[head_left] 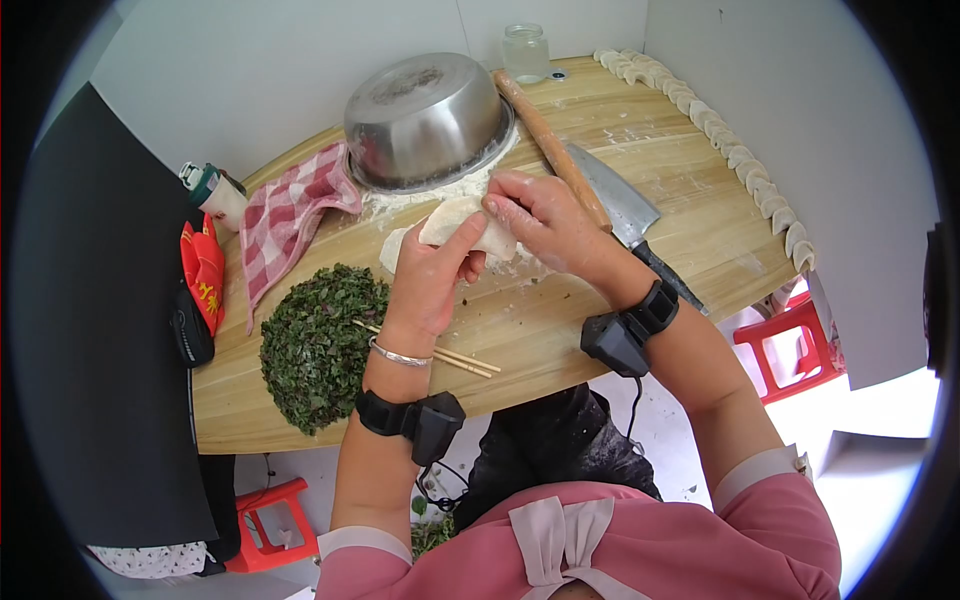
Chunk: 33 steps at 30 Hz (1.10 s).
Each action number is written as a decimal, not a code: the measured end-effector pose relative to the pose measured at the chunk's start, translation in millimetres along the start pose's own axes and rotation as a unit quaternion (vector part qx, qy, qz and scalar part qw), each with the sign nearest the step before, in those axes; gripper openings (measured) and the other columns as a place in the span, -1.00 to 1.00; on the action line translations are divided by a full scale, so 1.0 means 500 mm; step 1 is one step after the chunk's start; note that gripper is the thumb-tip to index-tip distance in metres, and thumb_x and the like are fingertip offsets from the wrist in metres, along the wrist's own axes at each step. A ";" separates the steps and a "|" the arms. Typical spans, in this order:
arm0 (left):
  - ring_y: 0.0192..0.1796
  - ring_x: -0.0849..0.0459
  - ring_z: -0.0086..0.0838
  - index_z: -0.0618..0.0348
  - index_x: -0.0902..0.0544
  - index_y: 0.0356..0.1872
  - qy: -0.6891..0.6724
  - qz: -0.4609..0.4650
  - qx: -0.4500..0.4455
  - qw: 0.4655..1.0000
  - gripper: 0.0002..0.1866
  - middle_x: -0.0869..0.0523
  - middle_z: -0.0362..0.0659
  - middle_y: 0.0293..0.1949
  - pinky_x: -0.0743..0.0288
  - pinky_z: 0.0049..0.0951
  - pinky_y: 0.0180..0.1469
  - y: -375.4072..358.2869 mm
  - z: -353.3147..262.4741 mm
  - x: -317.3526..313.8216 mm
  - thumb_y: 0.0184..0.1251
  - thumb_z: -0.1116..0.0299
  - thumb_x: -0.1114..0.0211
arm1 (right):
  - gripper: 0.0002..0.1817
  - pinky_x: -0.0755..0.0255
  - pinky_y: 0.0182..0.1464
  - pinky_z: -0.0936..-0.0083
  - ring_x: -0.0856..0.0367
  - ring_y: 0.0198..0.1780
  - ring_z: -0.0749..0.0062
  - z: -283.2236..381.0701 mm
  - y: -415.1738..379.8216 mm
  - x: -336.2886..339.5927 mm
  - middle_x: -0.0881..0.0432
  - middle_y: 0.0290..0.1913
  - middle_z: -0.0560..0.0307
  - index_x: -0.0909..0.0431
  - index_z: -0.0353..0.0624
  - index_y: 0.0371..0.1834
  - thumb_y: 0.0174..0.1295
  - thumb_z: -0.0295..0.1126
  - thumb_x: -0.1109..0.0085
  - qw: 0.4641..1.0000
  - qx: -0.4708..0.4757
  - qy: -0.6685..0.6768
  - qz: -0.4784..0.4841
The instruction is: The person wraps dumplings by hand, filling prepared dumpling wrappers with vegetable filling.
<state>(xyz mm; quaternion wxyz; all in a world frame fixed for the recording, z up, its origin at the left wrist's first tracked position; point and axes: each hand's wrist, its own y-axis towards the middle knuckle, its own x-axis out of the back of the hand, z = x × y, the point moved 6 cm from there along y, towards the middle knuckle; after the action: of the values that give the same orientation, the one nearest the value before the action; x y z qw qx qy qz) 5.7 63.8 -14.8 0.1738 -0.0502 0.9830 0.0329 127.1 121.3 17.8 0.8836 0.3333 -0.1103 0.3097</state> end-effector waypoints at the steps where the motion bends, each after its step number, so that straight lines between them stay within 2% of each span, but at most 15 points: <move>1: -0.51 -0.55 -0.66 0.21 -0.60 -0.19 0.009 0.001 -0.001 1.000 -0.82 -0.66 -0.25 -0.40 -0.36 -0.67 -0.53 0.000 0.001 0.000 0.29 0.34 -0.31 | -0.75 -0.30 -0.34 0.37 -0.37 -0.46 0.26 0.001 -0.001 0.003 -0.42 -0.52 -0.07 -0.41 -0.31 -0.39 0.34 -0.32 0.03 1.000 -0.025 0.000 -0.005; 2: -0.51 -0.55 -0.66 0.21 -0.60 -0.19 0.009 0.001 -0.001 1.000 -0.82 -0.66 -0.25 -0.40 -0.36 -0.67 -0.53 0.001 0.002 0.000 0.29 0.34 -0.31 | -0.75 -0.30 -0.34 0.37 -0.37 -0.46 0.26 0.005 -0.002 0.004 -0.42 -0.52 -0.07 -0.41 -0.31 -0.39 0.34 -0.32 0.03 1.000 -0.025 0.000 -0.004; 4: -0.52 -0.54 -0.65 0.21 -0.60 -0.19 -0.014 -0.019 -0.016 1.000 -0.82 -0.66 -0.25 -0.40 -0.37 -0.66 -0.53 0.002 0.000 0.004 0.29 0.35 -0.31 | -0.75 -0.30 -0.34 0.36 -0.36 -0.46 0.26 -0.012 -0.007 -0.003 -0.42 -0.52 -0.07 -0.41 -0.31 -0.39 0.32 -0.31 0.02 0.979 -0.135 0.152 0.014; 8: -0.52 -0.54 -0.64 0.22 -0.60 -0.18 -0.036 -0.036 -0.035 0.998 -0.82 -0.67 -0.24 -0.39 -0.38 -0.65 -0.52 0.003 -0.005 0.008 0.29 0.36 -0.31 | -0.76 -0.30 -0.35 0.36 -0.36 -0.47 0.26 -0.004 -0.003 -0.002 -0.42 -0.54 -0.06 -0.41 -0.30 -0.39 0.33 -0.32 0.01 0.990 -0.096 0.102 0.026; 10: -0.52 -0.54 -0.63 0.23 -0.60 -0.18 -0.042 -0.045 -0.030 0.998 -0.81 -0.67 -0.23 -0.38 -0.39 -0.64 -0.52 0.002 -0.007 0.008 0.29 0.35 -0.31 | -0.72 -0.18 -0.49 0.57 -0.24 -0.53 0.61 0.004 0.002 -0.004 -0.30 -0.60 0.25 -0.38 -0.26 -0.41 0.39 -0.27 0.04 1.000 0.015 -0.003 0.004; 14: -0.53 -0.54 -0.65 0.22 -0.60 -0.19 -0.044 -0.030 -0.007 0.999 -0.82 -0.68 -0.22 -0.40 -0.37 -0.67 -0.53 0.000 -0.008 0.002 0.30 0.33 -0.30 | -0.71 -0.18 -0.49 0.57 -0.23 -0.54 0.60 0.009 -0.002 0.001 -0.30 -0.60 0.25 -0.37 -0.25 -0.42 0.40 -0.27 0.05 1.000 0.017 -0.004 -0.022; 16: -0.54 -0.53 -0.66 0.21 -0.60 -0.21 -0.010 -0.035 -0.012 0.999 -0.82 -0.68 -0.21 -0.44 -0.34 -0.69 -0.54 0.002 -0.004 0.007 0.30 0.32 -0.29 | -0.77 -0.29 -0.36 0.37 -0.36 -0.48 0.24 0.011 -0.001 0.007 -0.41 -0.54 -0.07 -0.37 -0.30 -0.40 0.33 -0.35 0.02 0.998 -0.059 0.005 -0.010; 17: -0.54 -0.53 -0.66 0.21 -0.60 -0.21 -0.010 -0.035 -0.012 0.999 -0.82 -0.68 -0.21 -0.44 -0.34 -0.69 -0.54 0.002 -0.004 0.007 0.30 0.32 -0.29 | -0.77 -0.29 -0.36 0.37 -0.36 -0.48 0.24 0.009 -0.002 0.009 -0.41 -0.54 -0.07 -0.37 -0.30 -0.40 0.33 -0.35 0.02 0.998 -0.059 0.004 -0.009; 19: -0.54 -0.53 -0.68 0.20 -0.60 -0.23 -0.018 -0.038 -0.021 0.999 -0.83 -0.67 -0.20 -0.47 -0.33 -0.69 -0.54 0.002 -0.006 0.007 0.30 0.32 -0.30 | -0.78 -0.28 -0.37 0.36 -0.34 -0.49 0.22 -0.016 -0.007 0.001 -0.39 -0.54 -0.06 -0.37 -0.30 -0.40 0.33 -0.37 0.03 0.984 -0.131 0.123 0.020; 20: -0.54 -0.53 -0.68 0.20 -0.60 -0.23 -0.019 -0.038 -0.022 0.999 -0.83 -0.67 -0.20 -0.47 -0.33 -0.69 -0.54 0.002 -0.007 0.007 0.30 0.32 -0.30 | -0.78 -0.28 -0.37 0.36 -0.34 -0.49 0.22 -0.020 -0.006 -0.001 -0.39 -0.54 -0.06 -0.37 -0.30 -0.40 0.33 -0.37 0.03 0.984 -0.131 0.122 0.020; 22: -0.53 -0.53 -0.66 0.21 -0.59 -0.21 -0.016 -0.040 -0.030 0.999 -0.81 -0.68 -0.16 -0.45 -0.35 -0.68 -0.53 0.001 -0.012 0.007 0.31 0.31 -0.27 | -0.71 -0.17 -0.50 0.57 -0.20 -0.55 0.61 -0.003 0.001 0.001 -0.26 -0.61 0.30 -0.35 -0.22 -0.47 0.40 -0.29 0.05 0.999 -0.022 0.032 0.000; 26: -0.53 -0.54 -0.65 0.22 -0.58 -0.17 -0.047 -0.024 -0.012 0.999 -0.80 -0.69 -0.13 -0.43 -0.39 -0.66 -0.51 0.001 -0.013 0.008 0.34 0.30 -0.23 | -0.69 -0.15 -0.51 0.57 -0.17 -0.57 0.62 0.004 0.000 0.002 -0.24 -0.62 0.33 -0.34 -0.20 -0.48 0.41 -0.26 0.07 1.000 0.015 -0.010 -0.023; 29: -0.52 -0.55 -0.64 0.23 -0.57 -0.13 -0.053 -0.004 -0.005 0.999 -0.78 -0.70 -0.10 -0.40 -0.41 -0.66 -0.50 0.004 -0.008 0.010 0.36 0.29 -0.20 | -0.68 -0.14 -0.52 0.59 -0.17 -0.57 0.65 -0.001 -0.002 0.006 -0.25 -0.62 0.33 -0.34 -0.20 -0.47 0.41 -0.24 0.07 0.999 -0.019 0.022 -0.025; 31: -0.50 -0.56 -0.63 0.23 -0.56 -0.11 -0.061 -0.002 -0.022 0.998 -0.78 -0.71 -0.09 -0.38 -0.43 -0.66 -0.49 0.004 -0.009 0.011 0.36 0.30 -0.20 | -0.73 -0.23 -0.41 0.45 -0.23 -0.48 0.49 -0.008 -0.004 0.002 -0.30 -0.57 0.08 -0.37 -0.30 -0.43 0.36 -0.33 0.05 0.985 -0.122 0.125 0.016; 33: -0.50 -0.57 -0.62 0.23 -0.56 -0.11 -0.060 -0.011 -0.022 0.998 -0.77 -0.71 -0.09 -0.37 -0.44 -0.66 -0.49 0.004 -0.011 0.012 0.36 0.30 -0.21 | -0.73 -0.22 -0.41 0.46 -0.22 -0.48 0.50 -0.006 -0.007 0.002 -0.27 -0.58 0.10 -0.35 -0.31 -0.44 0.36 -0.34 0.04 0.981 -0.138 0.136 0.019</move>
<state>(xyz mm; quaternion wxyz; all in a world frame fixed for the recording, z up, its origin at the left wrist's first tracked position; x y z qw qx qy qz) -1.8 64.8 -11.4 0.2313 -0.0628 0.9693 0.0556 130.2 121.9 14.1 0.9217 0.1610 -0.0369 0.3509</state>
